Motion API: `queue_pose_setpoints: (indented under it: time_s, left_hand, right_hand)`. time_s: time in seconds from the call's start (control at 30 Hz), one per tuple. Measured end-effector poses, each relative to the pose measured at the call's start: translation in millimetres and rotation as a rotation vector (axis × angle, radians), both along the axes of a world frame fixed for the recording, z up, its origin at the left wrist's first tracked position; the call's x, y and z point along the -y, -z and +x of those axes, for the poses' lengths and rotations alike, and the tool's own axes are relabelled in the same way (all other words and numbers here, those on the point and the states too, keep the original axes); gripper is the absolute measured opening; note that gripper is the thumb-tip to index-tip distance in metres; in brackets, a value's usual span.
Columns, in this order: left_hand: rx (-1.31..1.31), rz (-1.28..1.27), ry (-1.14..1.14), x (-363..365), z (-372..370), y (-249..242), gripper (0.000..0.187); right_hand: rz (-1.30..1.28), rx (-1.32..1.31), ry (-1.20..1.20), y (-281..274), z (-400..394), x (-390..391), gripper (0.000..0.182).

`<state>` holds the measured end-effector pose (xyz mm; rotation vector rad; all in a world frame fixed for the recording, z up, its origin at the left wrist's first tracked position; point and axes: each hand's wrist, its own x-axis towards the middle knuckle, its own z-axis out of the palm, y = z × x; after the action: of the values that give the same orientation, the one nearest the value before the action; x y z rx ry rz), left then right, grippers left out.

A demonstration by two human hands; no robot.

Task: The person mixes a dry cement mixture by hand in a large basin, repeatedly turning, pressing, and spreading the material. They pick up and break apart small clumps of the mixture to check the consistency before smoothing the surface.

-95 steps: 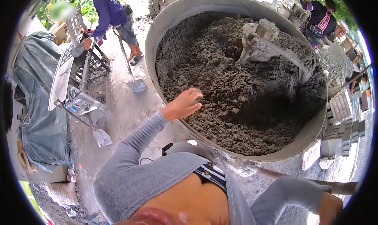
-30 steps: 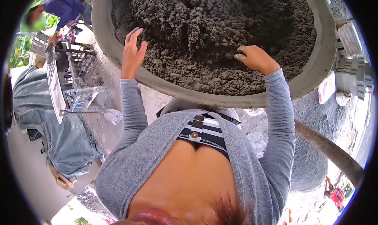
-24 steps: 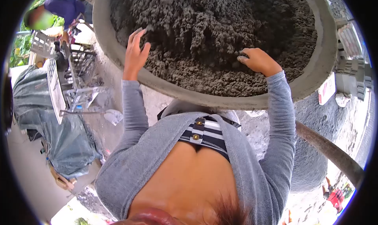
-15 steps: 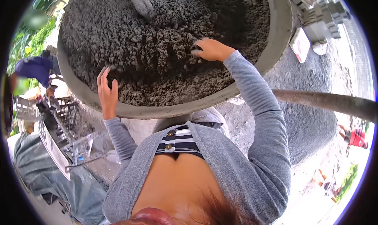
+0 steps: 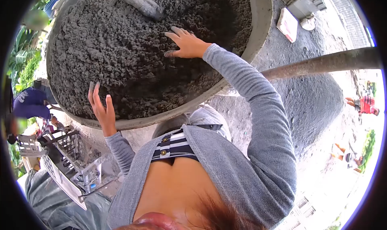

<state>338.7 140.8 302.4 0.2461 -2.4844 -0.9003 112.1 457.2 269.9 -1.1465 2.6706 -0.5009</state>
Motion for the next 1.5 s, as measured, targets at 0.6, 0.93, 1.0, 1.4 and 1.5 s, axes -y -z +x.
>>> queue_pose_setpoints:
  time_s: [0.6, 0.93, 1.0, 1.4, 1.5]
  left_hand:
    - [0.012, -0.257, -0.112, -25, 3, 8, 0.060]
    - [0.060, 0.711, 0.326, -16, -6, 25, 0.063]
    - [0.212, 0.762, 0.299, -14, -3, 22, 0.064]
    - [0.517, 0.349, 0.542, -18, -13, 16, 0.059]
    - [0.525, 0.320, 0.444, -24, -12, 17, 0.049]
  right_hand:
    - [-0.230, -0.051, 0.063, -19, 3, -11, 0.097]
    - [-0.344, -0.009, 0.389, -49, -39, -60, 0.096]
    - [-0.322, -0.093, 0.438, -52, -52, -73, 0.096]
    - [0.001, -0.206, 0.573, -88, -52, -114, 0.085]
    - [0.180, -0.208, 0.610, -85, -28, -97, 0.078]
